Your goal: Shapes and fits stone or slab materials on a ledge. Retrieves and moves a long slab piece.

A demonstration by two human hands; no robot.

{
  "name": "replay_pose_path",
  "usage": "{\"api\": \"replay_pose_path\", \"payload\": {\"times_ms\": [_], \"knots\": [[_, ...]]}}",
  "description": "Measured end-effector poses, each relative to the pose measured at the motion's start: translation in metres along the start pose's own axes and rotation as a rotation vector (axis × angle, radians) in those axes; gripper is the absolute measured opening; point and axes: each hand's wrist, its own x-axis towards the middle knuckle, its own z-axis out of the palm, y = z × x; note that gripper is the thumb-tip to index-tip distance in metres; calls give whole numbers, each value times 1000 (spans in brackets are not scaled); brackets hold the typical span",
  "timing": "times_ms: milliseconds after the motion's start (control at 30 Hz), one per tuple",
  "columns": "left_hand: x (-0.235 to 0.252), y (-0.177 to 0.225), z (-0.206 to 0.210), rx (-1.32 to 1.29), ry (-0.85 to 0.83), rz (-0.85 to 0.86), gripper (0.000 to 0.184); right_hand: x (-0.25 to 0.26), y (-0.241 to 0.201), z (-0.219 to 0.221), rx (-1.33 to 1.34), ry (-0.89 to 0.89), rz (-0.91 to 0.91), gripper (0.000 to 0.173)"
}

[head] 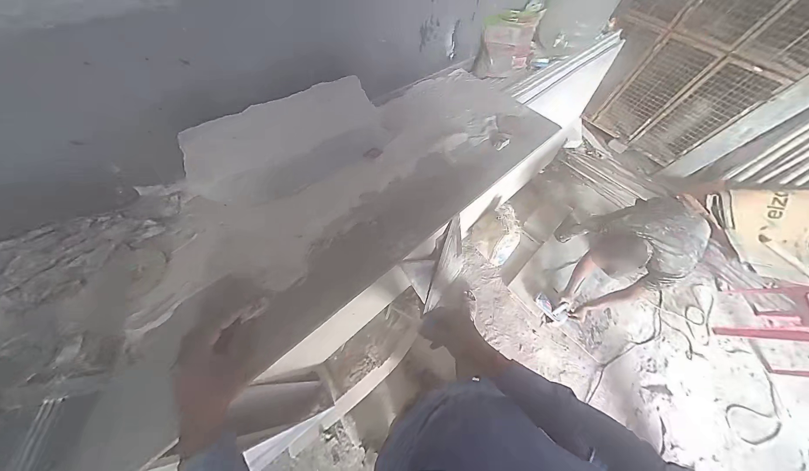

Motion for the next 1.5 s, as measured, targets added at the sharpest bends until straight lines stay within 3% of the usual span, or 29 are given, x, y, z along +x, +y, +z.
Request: {"api": "replay_pose_path", "payload": {"times_ms": [200,500,667,767,833,933,1000,1067,1200,1300,1400,1500], "knots": [[-1,-4,5,-50,13,-2,36,-7,-4,-8,119,-8,46,31],[3,7,9,-67,19,-7,36,-6,-2,-14,91,-30,55,32],[-4,-8,-4,-32,54,-252,52,-7,2,1,59,-26,43,30],[-2,-11,-9,-93,69,-319,60,-5,2,5,-44,-14,66,37],[-8,4,-8,-63,166,-279,60,-5,-3,7,-37,-10,81,35],[-31,41,22,-54,455,-116,32,-7,-3,0,111,8,68,35],[-53,73,41,-123,555,-235,30,-2,-9,2,131,-1,50,35],[-74,103,57,-299,465,-377,24,1,-18,14,128,-26,19,31],[-99,142,96,-672,-11,-430,28,9,-29,29,85,-99,-61,30],[-111,169,118,-700,-234,-454,38,2,-65,27,71,-93,-35,26],[-105,171,123,-666,-326,-322,30,-28,-129,6,0,-99,-72,27],[-98,138,143,-785,-366,-106,27,-42,-148,-9,-126,-146,-209,29]]}}
